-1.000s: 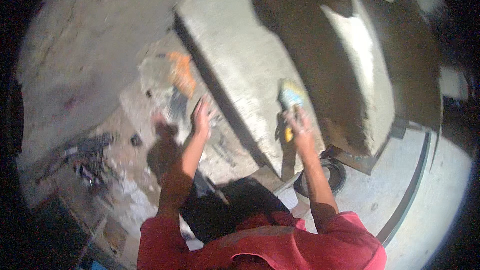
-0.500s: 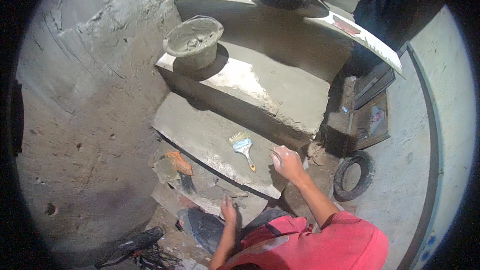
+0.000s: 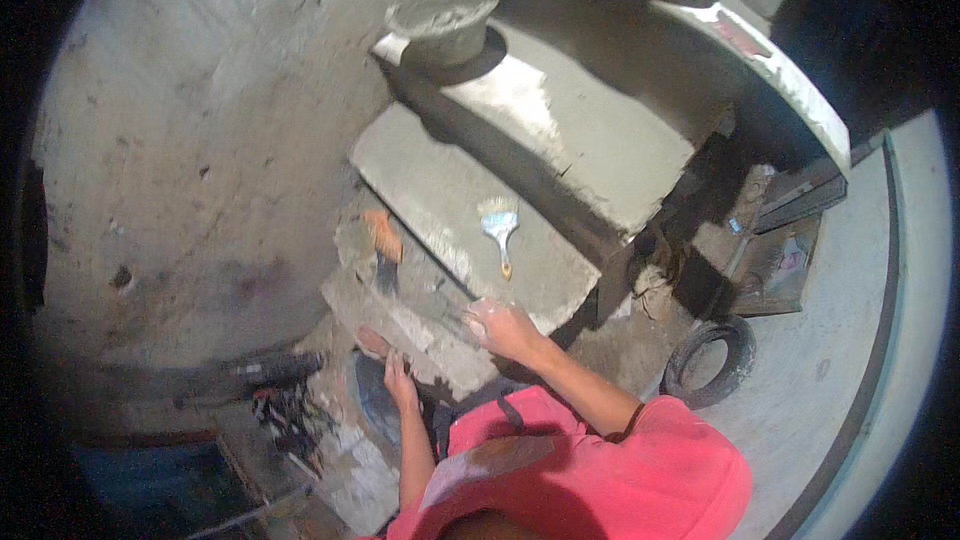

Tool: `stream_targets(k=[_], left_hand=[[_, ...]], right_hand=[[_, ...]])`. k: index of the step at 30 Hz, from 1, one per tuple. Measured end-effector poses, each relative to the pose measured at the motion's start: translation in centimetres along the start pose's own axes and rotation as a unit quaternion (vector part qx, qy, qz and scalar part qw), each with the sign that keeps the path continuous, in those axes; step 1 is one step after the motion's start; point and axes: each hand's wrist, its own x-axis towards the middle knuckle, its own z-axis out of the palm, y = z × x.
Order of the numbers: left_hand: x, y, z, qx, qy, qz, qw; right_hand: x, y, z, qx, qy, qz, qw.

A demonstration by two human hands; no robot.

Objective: The person smooths wet plaster on concrete stairs using a trowel, then brushes the surface with a hand brush. They sprinkle water from a bucket onto the steps and continue smoothing the plaster with the trowel.

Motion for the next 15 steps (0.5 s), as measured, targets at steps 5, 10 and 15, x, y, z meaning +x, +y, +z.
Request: stream_targets(k=[5, 10, 15], left_hand=[[-4.3, -3.2, 1.2, 0.047, -0.05, -0.095, 0.993], [-7.2, -6.5, 3.6, 0.188, -0.171, -0.089, 0.963], [-10.5, -5.9, 3.5, 0.29, -0.19, 0.046, 0.937]], right_hand=[[-3.5, 1.2, 0.8, -0.019, -0.075, 0.03, 0.997], [-6.2, 4.3, 0.6, -0.045, -0.104, 0.075, 0.991], [-7.0, 7.0, -0.7, -0.114, -0.11, 0.098, 0.983]])
